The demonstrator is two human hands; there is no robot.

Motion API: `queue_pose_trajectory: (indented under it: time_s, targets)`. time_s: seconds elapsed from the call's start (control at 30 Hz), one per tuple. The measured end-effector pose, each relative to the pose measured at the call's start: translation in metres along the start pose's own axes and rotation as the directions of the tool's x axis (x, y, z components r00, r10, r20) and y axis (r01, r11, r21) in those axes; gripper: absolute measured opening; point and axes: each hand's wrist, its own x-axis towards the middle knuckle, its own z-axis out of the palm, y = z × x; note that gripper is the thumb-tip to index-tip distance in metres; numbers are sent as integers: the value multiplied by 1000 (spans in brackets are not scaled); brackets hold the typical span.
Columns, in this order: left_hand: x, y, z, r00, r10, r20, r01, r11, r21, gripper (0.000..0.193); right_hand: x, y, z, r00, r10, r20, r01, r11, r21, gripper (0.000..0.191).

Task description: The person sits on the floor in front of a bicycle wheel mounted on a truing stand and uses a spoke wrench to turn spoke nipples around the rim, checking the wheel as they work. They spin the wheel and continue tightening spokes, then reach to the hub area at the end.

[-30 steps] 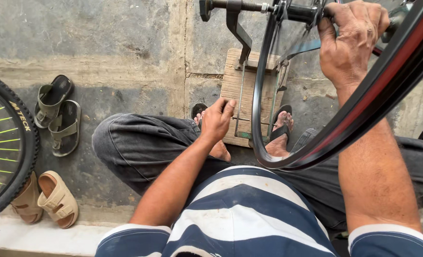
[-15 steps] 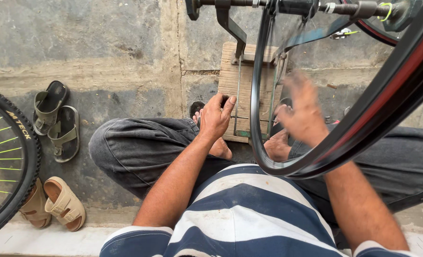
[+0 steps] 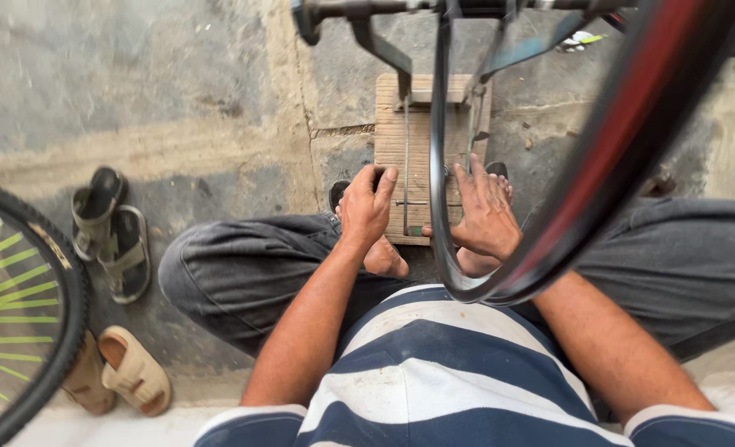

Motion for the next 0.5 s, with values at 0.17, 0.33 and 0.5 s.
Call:
queue_pose_trajectory:
  time_s: [0.17,0.33,0.5]
  targets:
    - [-1,1,-2,1000,-16,18,15,999,44,42,-6,4,3,995,-33,-95,38,998,53,119]
    - [-4,2,-8,1000,28,2,-28,998,-63,36,0,18,13,983,-148,-111,149,989,-1,83]
    - [-17,36,-24,984,157,-85,-178,887,-426,26,3,21,21,968,-140,-209,148,989,24,99]
